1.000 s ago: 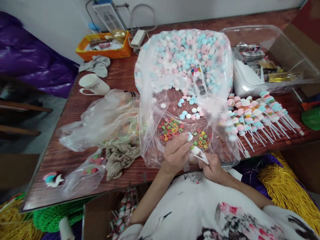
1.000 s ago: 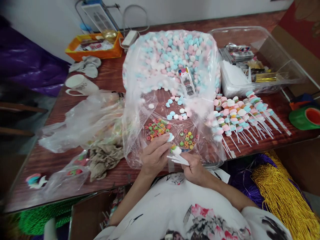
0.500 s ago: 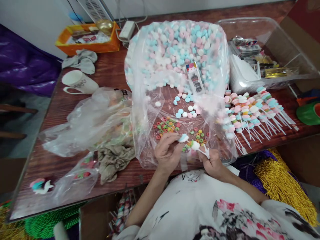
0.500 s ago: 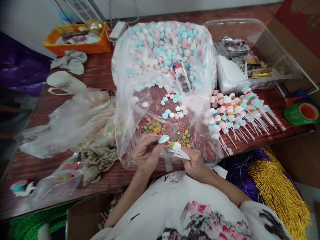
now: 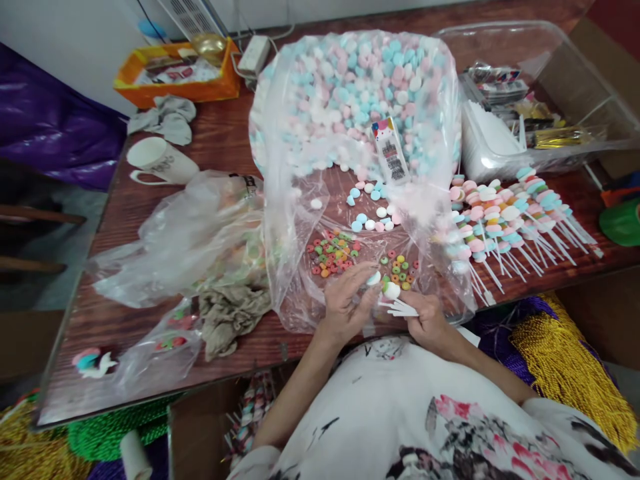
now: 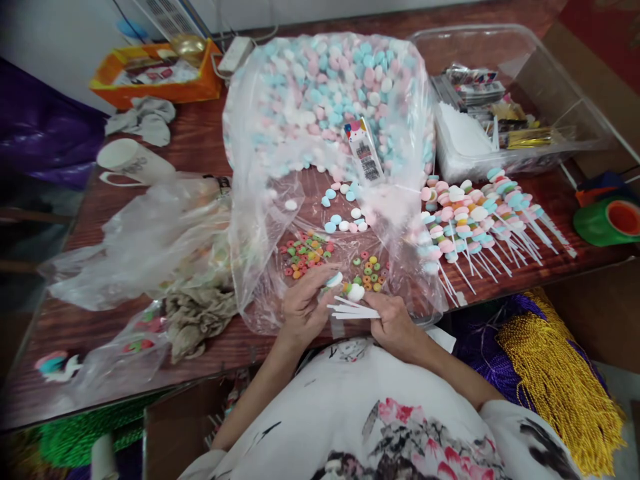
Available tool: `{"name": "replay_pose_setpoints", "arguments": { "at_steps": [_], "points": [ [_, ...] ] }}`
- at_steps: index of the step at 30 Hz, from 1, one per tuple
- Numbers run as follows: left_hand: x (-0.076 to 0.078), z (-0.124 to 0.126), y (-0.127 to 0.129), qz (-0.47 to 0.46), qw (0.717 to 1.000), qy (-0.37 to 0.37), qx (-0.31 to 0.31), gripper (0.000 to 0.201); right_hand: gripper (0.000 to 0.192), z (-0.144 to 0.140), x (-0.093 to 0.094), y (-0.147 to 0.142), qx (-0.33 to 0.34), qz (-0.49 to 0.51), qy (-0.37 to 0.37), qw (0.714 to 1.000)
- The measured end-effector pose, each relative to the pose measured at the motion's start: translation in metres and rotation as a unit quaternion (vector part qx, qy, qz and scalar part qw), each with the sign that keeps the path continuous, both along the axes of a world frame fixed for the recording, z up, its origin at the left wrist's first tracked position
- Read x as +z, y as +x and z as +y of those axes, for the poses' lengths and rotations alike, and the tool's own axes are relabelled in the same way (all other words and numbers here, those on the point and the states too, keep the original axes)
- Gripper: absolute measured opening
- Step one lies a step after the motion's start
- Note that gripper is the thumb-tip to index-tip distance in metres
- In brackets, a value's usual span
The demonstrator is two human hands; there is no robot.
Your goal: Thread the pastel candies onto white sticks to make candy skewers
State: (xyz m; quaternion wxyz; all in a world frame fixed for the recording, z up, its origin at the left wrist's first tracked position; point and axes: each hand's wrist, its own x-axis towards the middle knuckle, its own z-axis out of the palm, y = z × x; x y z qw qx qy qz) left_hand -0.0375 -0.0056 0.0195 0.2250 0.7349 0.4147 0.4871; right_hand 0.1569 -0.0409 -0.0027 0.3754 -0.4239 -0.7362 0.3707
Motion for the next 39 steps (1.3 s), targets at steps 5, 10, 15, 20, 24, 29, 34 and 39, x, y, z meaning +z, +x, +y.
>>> {"name": "replay_pose_setpoints", "arguments": {
  "at_steps": [5, 10, 15, 20, 24, 29, 34, 39],
  "points": [
    [-0.003, -0.016, 0.01, -0.016, 0.997, -0.042, -0.058, 0.03, 0.029, -0.003, -0.001, 0.0, -0.031, 0.021, 0.001, 0.999],
    [-0.007, -0.027, 0.024, 0.0, 0.994, -0.026, -0.105, 0.036, 0.022, -0.009, -0.005, -0.005, -0.05, 0.08, 0.002, 0.996],
    [-0.005, -0.023, 0.022, -0.033, 0.991, -0.085, -0.098, 0.035, 0.018, -0.005, -0.005, 0.011, -0.108, 0.048, -0.001, 0.993],
    [0.002, 0.008, 0.011, -0.013, 0.993, -0.112, -0.041, 0.032, 0.03, 0.004, -0.016, 0.041, -0.25, 0.075, -0.035, 0.965],
    [-0.003, 0.041, 0.025, 0.231, 0.967, -0.06, -0.085, 0.025, 0.031, 0.002, -0.022, 0.047, -0.234, 0.061, -0.047, 0.969],
    [-0.013, 0.052, 0.043, 0.366, 0.927, -0.037, -0.076, 0.018, 0.029, -0.003, -0.024, 0.048, -0.213, 0.034, -0.029, 0.976],
    [-0.02, 0.039, 0.044, 0.33, 0.94, 0.003, -0.085, 0.016, 0.022, -0.003, -0.027, 0.053, -0.181, 0.008, 0.007, 0.983],
    [-0.026, 0.023, 0.045, 0.113, 0.988, -0.083, -0.065, 0.012, 0.028, -0.002, -0.023, 0.051, -0.127, -0.012, 0.094, 0.987]
  ]
}}
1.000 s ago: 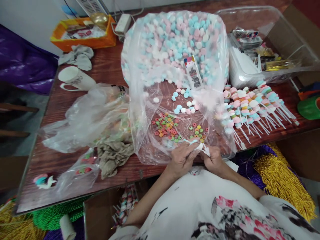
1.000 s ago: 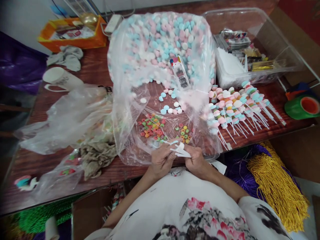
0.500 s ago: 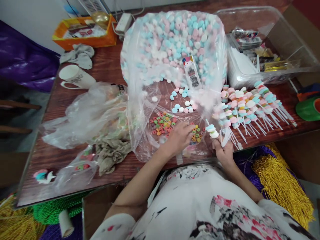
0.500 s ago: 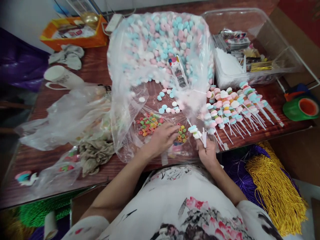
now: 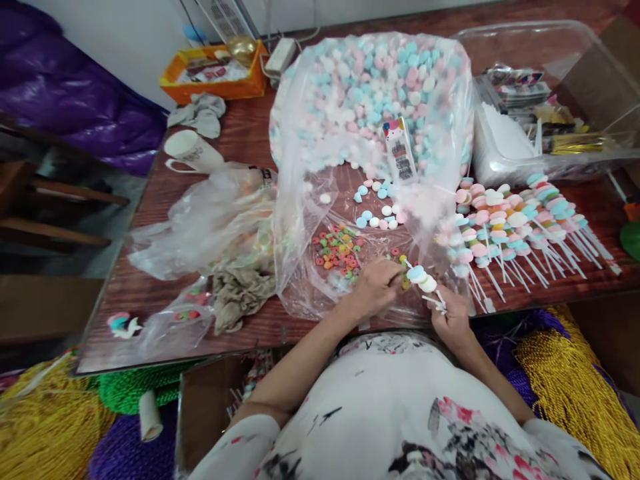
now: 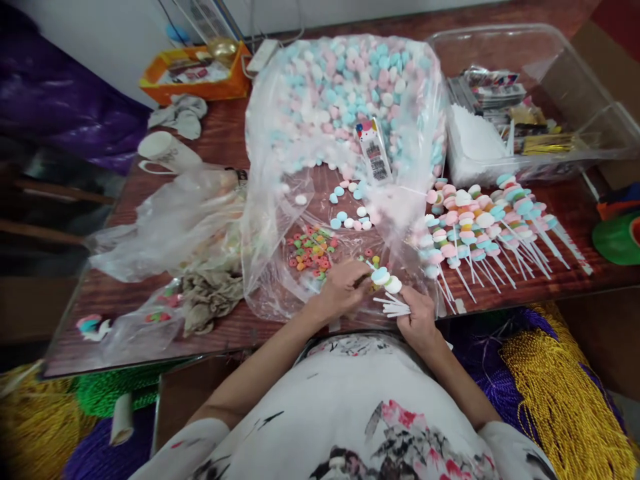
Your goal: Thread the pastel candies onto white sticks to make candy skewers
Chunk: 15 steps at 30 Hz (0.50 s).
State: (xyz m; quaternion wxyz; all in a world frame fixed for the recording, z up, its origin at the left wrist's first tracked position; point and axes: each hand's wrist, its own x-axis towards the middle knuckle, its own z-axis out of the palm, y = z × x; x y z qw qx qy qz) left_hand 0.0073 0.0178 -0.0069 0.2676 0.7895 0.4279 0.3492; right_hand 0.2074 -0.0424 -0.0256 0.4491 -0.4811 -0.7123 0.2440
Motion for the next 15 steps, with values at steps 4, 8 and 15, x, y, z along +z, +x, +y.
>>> {"name": "replay_pose_setpoints", "arguments": {
  "at_steps": [4, 8, 15],
  "points": [
    [0.008, -0.009, -0.011, -0.324, 0.911, -0.214, 0.14, 0.028, 0.033, -0.002, 0.006, -0.005, 0.02, -0.021, 0.026, 0.999],
    [0.021, -0.02, -0.027, -0.479, 0.812, -0.294, 0.155, 0.029, 0.03, -0.002, 0.016, -0.016, 0.078, -0.052, 0.011, 0.996],
    [0.019, -0.033, -0.049, -0.53, 0.802, -0.195, 0.195, 0.024, 0.032, 0.007, 0.031, -0.039, 0.134, -0.111, 0.009, 0.985]
  ]
}}
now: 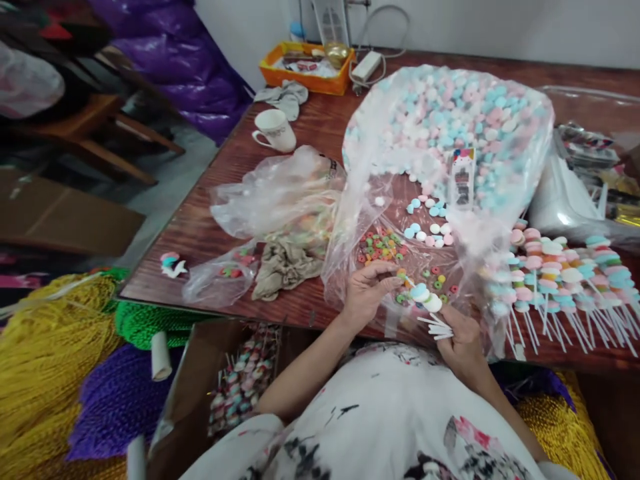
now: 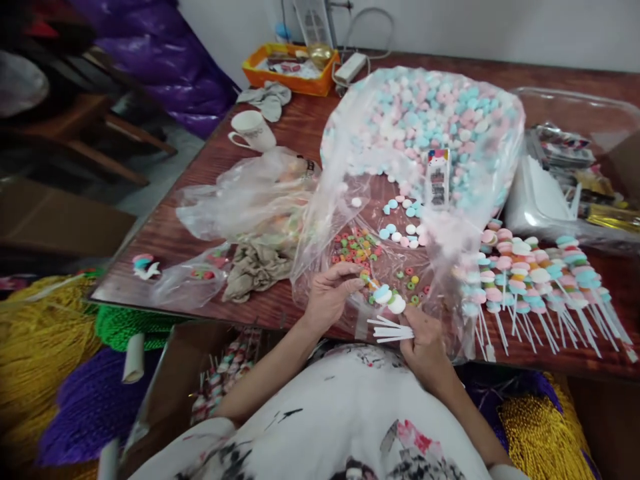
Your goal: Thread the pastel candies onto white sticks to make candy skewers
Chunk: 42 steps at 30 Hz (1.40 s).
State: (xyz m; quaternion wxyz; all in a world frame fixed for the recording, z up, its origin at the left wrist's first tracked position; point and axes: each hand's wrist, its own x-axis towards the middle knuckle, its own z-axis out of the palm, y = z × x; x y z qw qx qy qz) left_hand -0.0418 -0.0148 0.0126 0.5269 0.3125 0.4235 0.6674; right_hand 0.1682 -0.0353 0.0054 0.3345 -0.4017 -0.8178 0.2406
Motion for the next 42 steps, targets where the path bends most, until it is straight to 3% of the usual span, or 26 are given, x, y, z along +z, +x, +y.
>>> {"name": "replay_pose_setpoints", "arguments": {
  "at_steps": [5, 11, 17, 24, 31, 36, 42],
  "points": [
    [-0.002, -0.003, -0.015, 0.01, 0.999, 0.043, 0.026, 0.036, 0.032, 0.004, 0.002, -0.01, 0.026, -0.029, 0.016, 0.999],
    [0.005, -0.008, -0.024, 0.128, 0.984, 0.101, 0.075, 0.022, 0.046, 0.006, -0.005, -0.014, 0.024, -0.075, 0.04, 0.996],
    [0.009, -0.009, -0.028, 0.184, 0.974, 0.112, 0.072, 0.019, 0.048, 0.003, -0.008, -0.017, 0.007, -0.057, 0.009, 0.998],
    [0.005, -0.008, -0.017, 0.114, 0.987, 0.105, 0.039, 0.011, 0.031, -0.003, -0.005, -0.023, 0.005, 0.043, -0.028, 0.999],
    [0.015, -0.007, 0.001, -0.065, 0.998, -0.024, 0.01, 0.016, 0.029, -0.01, -0.011, -0.021, -0.005, 0.103, -0.073, 0.992],
    [0.02, -0.006, 0.01, -0.071, 0.996, -0.061, 0.002, 0.029, 0.036, -0.009, -0.01, -0.018, -0.001, 0.107, -0.037, 0.994],
    [0.011, -0.012, 0.02, -0.051, 0.996, -0.067, -0.037, 0.037, 0.035, -0.008, -0.008, -0.011, -0.021, 0.11, -0.044, 0.993]
  ]
}}
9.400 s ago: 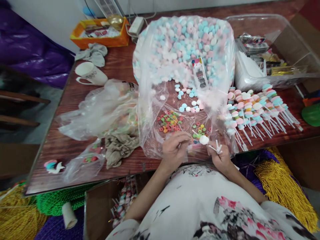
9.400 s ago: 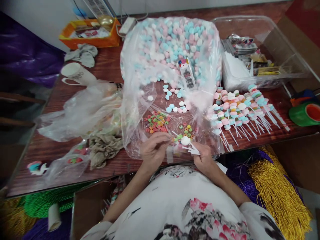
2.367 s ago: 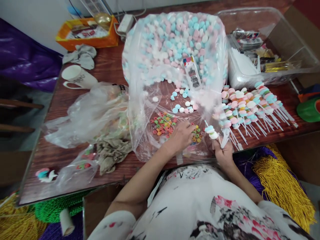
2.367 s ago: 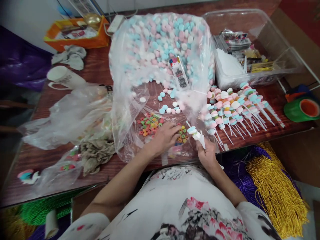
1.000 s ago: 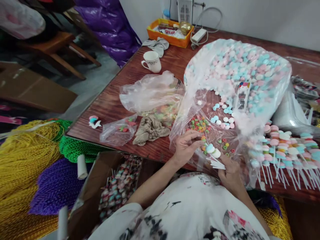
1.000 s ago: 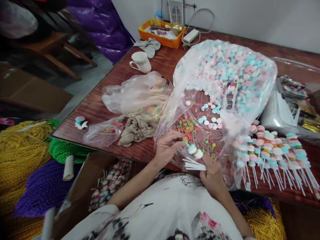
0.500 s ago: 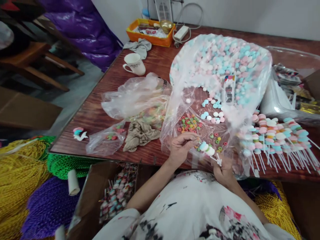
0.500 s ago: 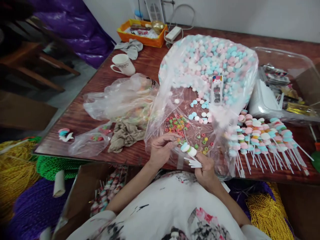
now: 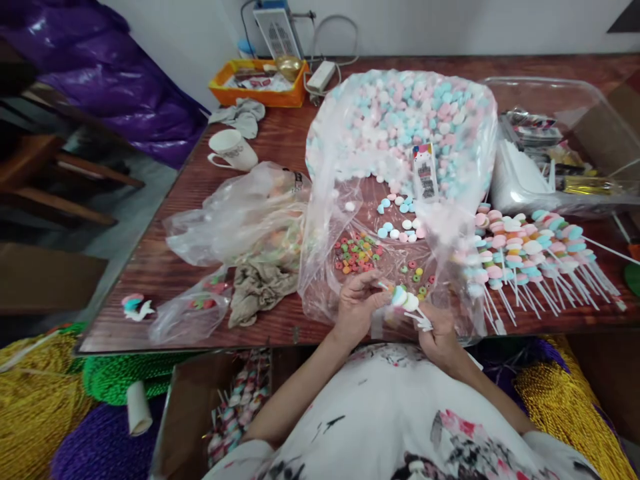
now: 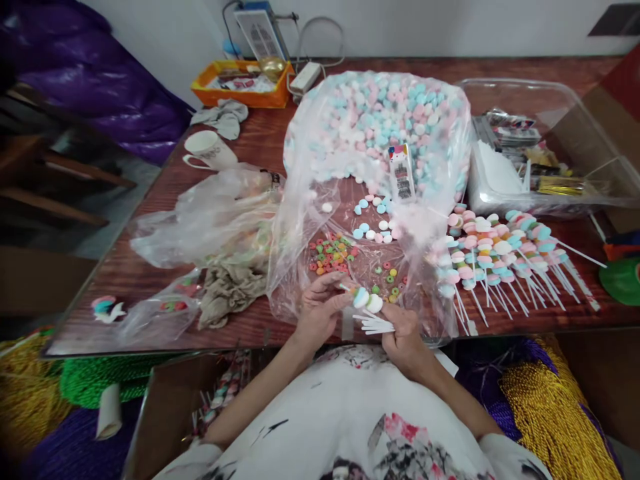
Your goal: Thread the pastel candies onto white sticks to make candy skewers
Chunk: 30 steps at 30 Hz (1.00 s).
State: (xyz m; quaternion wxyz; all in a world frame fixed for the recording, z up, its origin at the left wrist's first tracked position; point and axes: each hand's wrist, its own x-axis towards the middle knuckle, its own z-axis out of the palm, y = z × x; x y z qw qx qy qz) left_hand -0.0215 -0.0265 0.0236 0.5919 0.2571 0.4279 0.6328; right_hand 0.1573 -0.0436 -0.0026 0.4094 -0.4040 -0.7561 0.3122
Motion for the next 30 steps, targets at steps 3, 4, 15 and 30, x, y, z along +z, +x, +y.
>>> {"name": "replay_pose_setpoints", "arguments": {
  "at_steps": [3, 4, 15, 30],
  "points": [
    [-0.007, -0.004, 0.007, 0.006, 1.0, -0.002, -0.024, 0.034, 0.032, 0.0, 0.001, 0.002, -0.008, 0.006, 0.006, 1.0],
    [-0.009, -0.005, 0.009, 0.011, 1.0, -0.002, -0.027, 0.034, 0.032, 0.0, 0.001, 0.002, -0.009, 0.004, 0.011, 1.0],
    [-0.011, 0.005, 0.022, 0.052, 0.994, 0.005, -0.095, 0.037, 0.033, 0.008, -0.008, 0.004, -0.061, 0.007, 0.063, 0.996],
    [-0.005, 0.155, -0.033, 0.773, 0.596, 0.106, -0.189, 0.009, 0.021, 0.015, -0.024, 0.042, -0.149, -0.026, 0.009, 0.989]
  ]
}}
